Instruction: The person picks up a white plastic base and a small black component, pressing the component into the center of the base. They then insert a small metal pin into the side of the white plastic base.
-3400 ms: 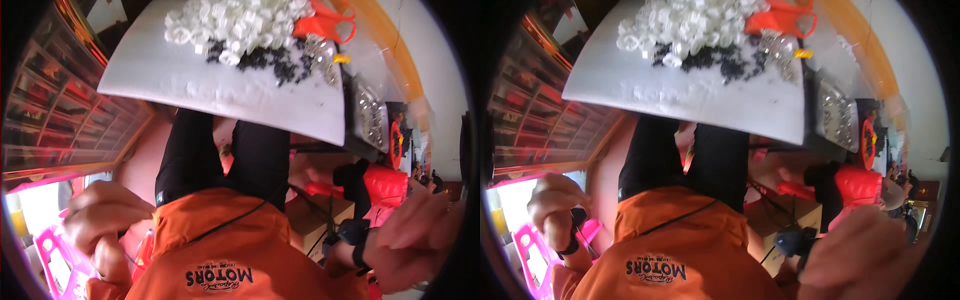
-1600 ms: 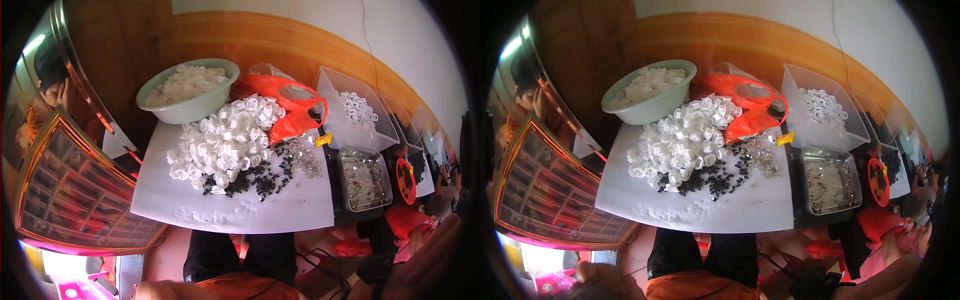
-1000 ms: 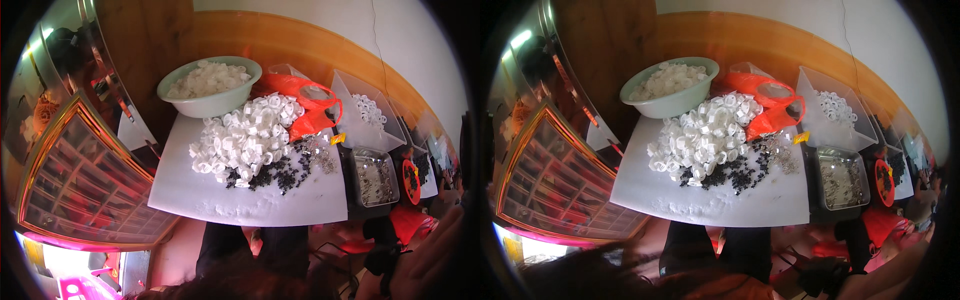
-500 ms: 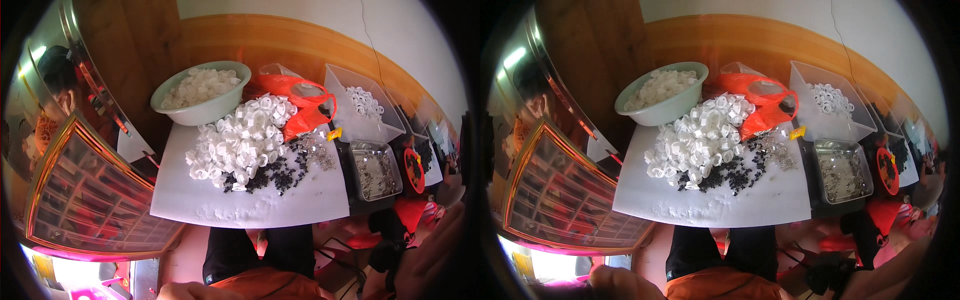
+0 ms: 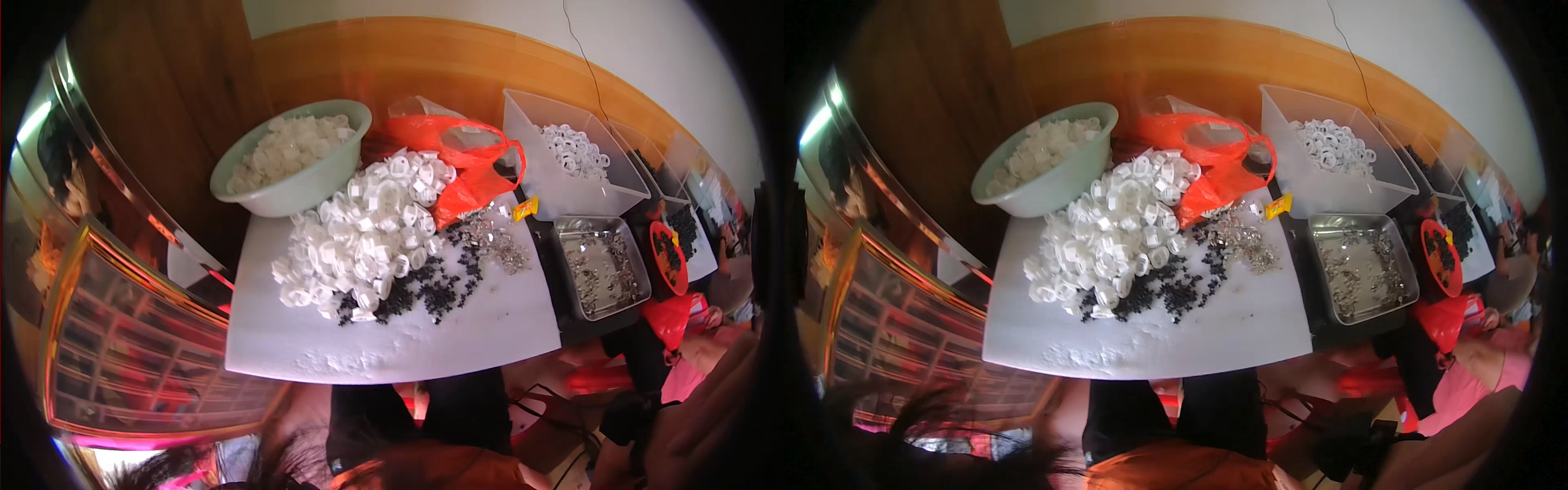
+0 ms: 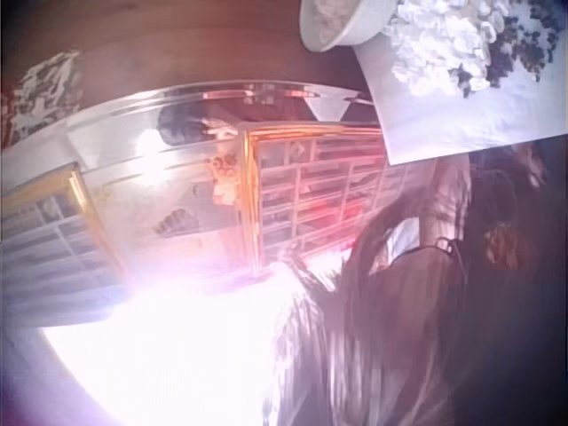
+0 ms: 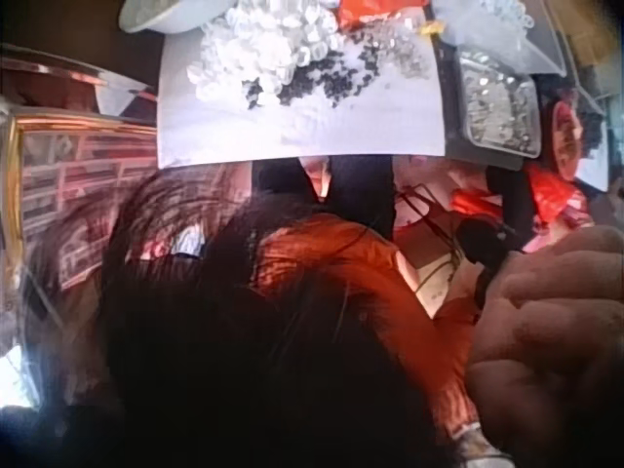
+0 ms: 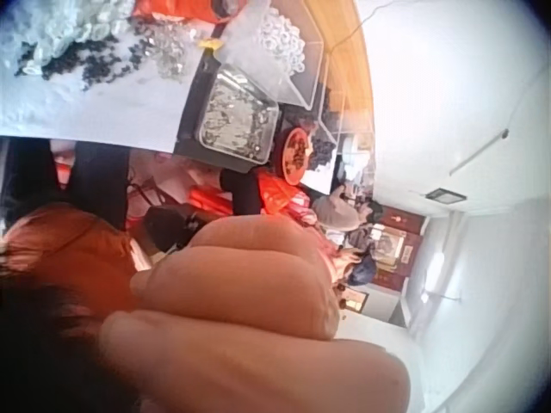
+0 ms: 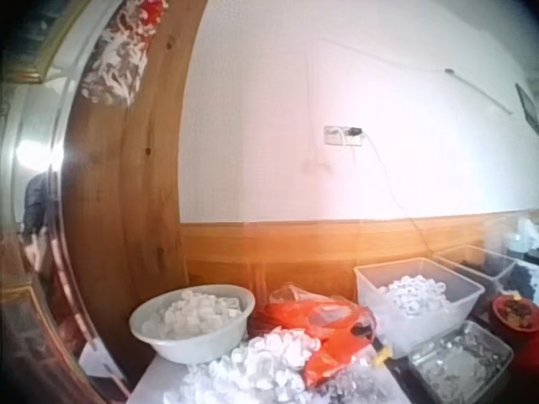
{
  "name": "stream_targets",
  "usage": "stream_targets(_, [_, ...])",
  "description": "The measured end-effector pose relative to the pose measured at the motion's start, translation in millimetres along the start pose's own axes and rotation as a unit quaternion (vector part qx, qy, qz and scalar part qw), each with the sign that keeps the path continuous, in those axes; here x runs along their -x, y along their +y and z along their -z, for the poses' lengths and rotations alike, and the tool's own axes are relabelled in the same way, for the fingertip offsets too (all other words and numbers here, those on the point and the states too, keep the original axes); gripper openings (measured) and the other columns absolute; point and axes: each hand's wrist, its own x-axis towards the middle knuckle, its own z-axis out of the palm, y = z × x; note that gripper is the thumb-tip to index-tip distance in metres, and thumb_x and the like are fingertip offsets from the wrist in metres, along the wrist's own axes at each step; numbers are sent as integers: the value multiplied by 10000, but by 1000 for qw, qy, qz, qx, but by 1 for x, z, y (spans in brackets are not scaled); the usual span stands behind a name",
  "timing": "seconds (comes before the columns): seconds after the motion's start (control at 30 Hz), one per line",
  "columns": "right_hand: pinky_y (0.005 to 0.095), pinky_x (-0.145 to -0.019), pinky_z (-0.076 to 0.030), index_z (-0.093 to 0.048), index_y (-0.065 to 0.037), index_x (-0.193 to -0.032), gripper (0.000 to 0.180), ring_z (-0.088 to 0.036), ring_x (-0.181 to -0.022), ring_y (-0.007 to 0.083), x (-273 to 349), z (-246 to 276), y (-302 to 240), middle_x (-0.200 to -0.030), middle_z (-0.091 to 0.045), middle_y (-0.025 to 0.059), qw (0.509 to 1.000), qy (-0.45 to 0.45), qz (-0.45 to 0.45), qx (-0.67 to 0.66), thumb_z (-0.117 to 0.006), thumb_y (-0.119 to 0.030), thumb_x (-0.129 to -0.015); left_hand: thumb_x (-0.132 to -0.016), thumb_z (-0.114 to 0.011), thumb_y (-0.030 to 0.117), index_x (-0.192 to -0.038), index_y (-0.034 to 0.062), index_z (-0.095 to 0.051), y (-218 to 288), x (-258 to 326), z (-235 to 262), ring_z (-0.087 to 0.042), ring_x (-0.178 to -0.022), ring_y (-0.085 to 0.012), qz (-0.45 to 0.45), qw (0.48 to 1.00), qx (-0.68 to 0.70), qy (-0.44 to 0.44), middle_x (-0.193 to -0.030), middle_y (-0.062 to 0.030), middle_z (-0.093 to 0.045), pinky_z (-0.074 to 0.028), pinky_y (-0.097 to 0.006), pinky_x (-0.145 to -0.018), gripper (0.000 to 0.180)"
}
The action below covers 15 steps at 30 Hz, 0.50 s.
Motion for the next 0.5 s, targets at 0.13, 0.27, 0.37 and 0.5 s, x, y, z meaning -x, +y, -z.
stream_targets(0.13, [252, -612, -362, -454, -9, -908, 96, -428, -606, 148, -12, 12, 0, -768, -424, 67, 1000, 11, 11, -4, -531, -27, -853, -808, -611, 163, -744, -37, -608, 4, -16, -4, -602, -628, -245, -15, 1000, -24, -1, -779, -165, -631, -488, -304, -535, 210])
stream_targets(0.27, [252, -614, -361, -455, -10, -906, 93, -427, -608, 148, -15, 11, -2, -767, -423, 66, 999, 33, 21, -17, -529, -26, -852, -804, -610, 159, -731, -33, -607, 21, -28, 4, -600, -614, -241, -27, 998, -60, -11, -765, -163, -631, -485, -300, -526, 206])
stream_targets(0.37, [252, -616, -361, -456, -10, -904, 90, -427, -609, 148, -16, 8, -2, -767, -422, 66, 998, 45, 24, -28, -528, -25, -852, -800, -610, 156, -722, -30, -606, 34, -32, 10, -598, -603, -238, -32, 996, -85, -12, -754, -161, -631, -483, -297, -518, 202])
stream_targets(0.5, [251, -618, -360, -457, -11, -902, 87, -427, -610, 148, -29, 14, -5, -767, -422, 65, 998, 33, 41, -26, -527, -24, -852, -796, -609, 152, -709, -26, -605, 31, -31, 3, -596, -589, -234, -54, 994, -98, 8, -740, -159, -631, -480, -294, -509, 199])
